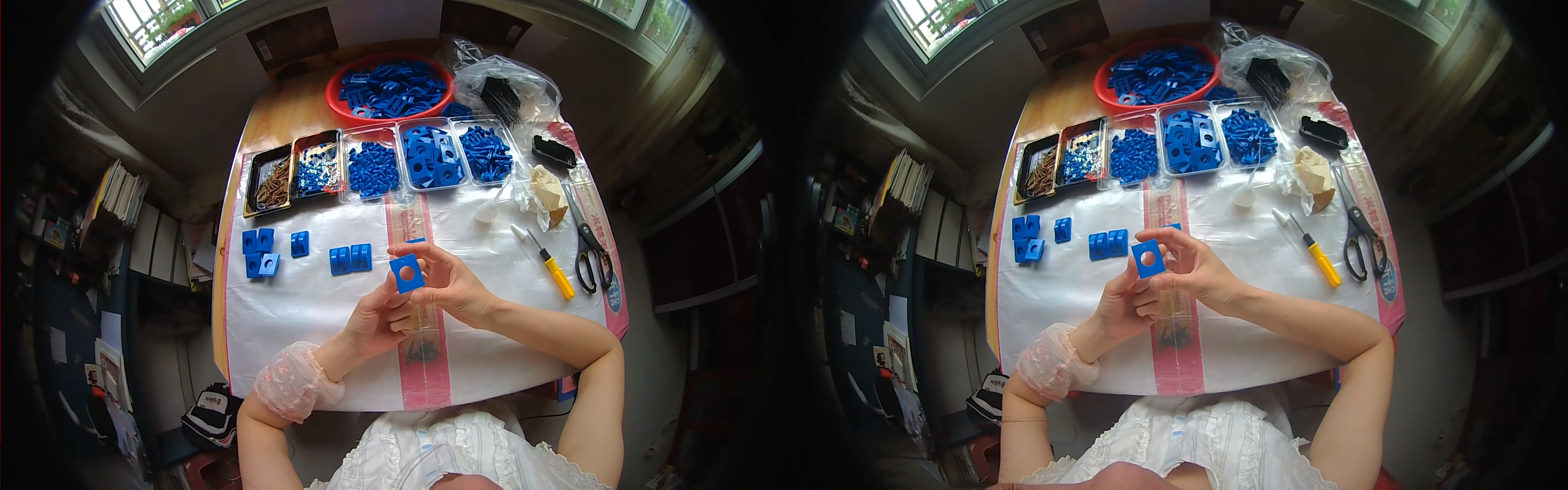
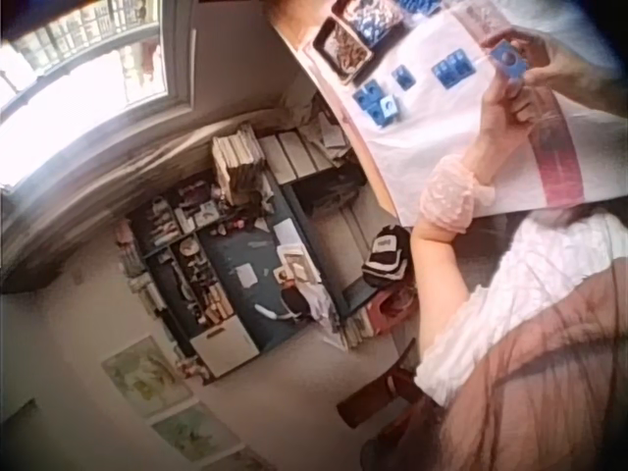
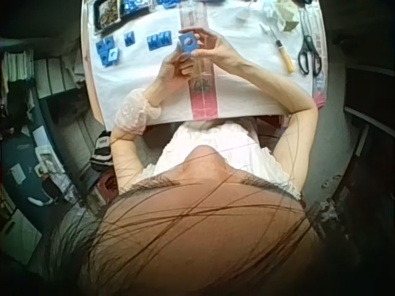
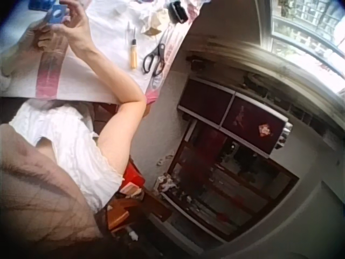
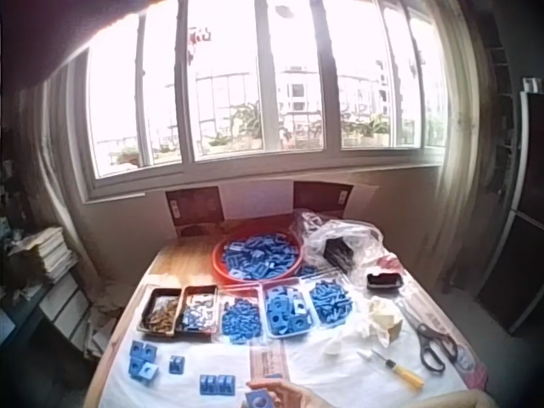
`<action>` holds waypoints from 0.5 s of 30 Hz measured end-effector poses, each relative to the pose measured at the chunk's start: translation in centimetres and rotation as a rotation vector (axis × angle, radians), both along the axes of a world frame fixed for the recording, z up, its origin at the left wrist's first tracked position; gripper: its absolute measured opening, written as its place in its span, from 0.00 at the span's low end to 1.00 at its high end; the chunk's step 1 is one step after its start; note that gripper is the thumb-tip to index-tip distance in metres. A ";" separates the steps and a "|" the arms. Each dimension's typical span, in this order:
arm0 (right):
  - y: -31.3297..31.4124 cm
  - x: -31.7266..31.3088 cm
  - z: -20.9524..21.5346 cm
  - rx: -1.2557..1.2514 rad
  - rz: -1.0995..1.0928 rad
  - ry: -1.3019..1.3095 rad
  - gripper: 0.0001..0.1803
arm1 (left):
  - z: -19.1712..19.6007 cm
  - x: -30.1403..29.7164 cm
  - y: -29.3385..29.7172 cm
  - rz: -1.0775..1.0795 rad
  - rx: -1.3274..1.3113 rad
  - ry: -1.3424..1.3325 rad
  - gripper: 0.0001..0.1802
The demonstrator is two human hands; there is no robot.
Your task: The recorder is assembling small blue plastic housing components by applying glue from a bottle and joining pieces together.
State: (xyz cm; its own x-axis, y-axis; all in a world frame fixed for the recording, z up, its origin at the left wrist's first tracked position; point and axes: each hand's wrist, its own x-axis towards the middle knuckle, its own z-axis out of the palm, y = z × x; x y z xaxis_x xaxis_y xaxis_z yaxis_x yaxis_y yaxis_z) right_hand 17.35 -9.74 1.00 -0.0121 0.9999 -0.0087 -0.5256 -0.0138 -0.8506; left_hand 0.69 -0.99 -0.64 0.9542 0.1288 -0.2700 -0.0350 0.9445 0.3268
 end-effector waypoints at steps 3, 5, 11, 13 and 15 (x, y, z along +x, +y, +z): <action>0.1 -0.4 -0.2 -0.015 -0.006 0.029 0.36 | -0.4 0.0 0.0 -0.001 0.000 -0.006 0.18; 0.1 -0.6 0.0 -0.023 -0.012 0.048 0.35 | -0.6 0.0 0.1 -0.012 0.009 -0.024 0.17; 0.0 -0.7 -0.3 -0.042 0.000 0.093 0.35 | 0.1 -0.1 0.0 -0.030 0.017 0.002 0.17; 0.0 -0.8 -0.4 -0.013 0.000 0.092 0.34 | -0.2 -0.2 -0.1 -0.040 0.007 -0.009 0.17; 0.0 -0.6 -0.2 0.035 -0.010 0.077 0.33 | -0.2 -0.2 -0.1 -0.055 0.021 0.002 0.18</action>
